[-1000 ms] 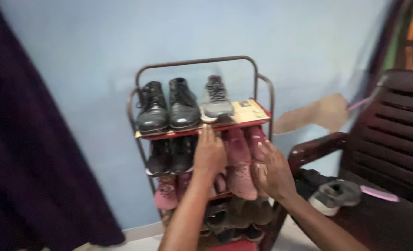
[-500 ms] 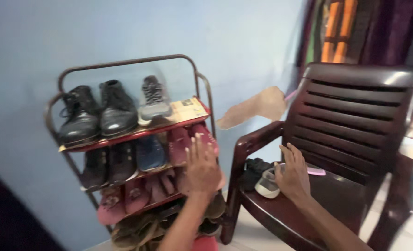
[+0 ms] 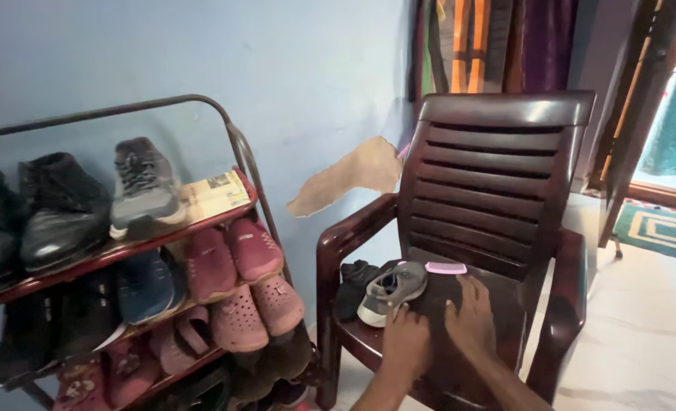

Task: The person wipes the exterior of several shoes with a dark cloth and then places them on a shoe rack. The person handles black boots and gray sneakers, wiping each shoe before arranging them on the top shelf of the rack.

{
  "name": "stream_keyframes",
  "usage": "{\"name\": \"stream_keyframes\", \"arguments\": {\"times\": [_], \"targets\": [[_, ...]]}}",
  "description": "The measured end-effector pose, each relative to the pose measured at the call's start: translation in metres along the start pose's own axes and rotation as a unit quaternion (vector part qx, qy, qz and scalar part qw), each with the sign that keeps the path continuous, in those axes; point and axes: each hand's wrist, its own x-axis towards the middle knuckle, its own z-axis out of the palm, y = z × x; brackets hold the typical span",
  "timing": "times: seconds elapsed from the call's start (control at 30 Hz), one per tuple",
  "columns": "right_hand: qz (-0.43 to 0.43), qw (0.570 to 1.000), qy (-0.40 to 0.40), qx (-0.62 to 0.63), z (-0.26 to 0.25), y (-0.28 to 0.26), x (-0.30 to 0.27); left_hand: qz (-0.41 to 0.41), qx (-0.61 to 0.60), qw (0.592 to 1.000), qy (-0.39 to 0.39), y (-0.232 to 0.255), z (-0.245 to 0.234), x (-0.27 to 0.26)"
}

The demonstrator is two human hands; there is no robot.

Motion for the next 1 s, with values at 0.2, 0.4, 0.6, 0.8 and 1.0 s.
{"name": "stream_keyframes", "arguments": {"times": [0.2, 0.4, 0.6, 0.8, 1.0], "targets": [[0.072, 0.997, -0.019, 0.005, 0.031, 0.08, -0.012, -0.043, -0.063, 0.997, -0.011, 0.006, 0.09, 0.003], [0.119, 0.991, -0.057, -0.002, 0.061, 0.134, -0.023, -0.061, -0.101, 0.993, 0.025, 0.003, 0.112, -0.013], [0.157, 0.96, -0.204, -0.106, 0.057, 0.103, -0.022, -0.102, -0.097, 0.99, -0.011, 0.011, 0.099, 0.0], [0.065, 0.935, -0.265, -0.226, 0.037, 0.056, -0.027, -0.205, -0.264, 0.942, 0.034, 0.007, 0.068, -0.008], [0.037, 0.933, -0.262, -0.244, 0.035, 0.05, -0.033, -0.216, 0.004, 0.943, 0.253, -0.028, 0.019, 0.017]]}}
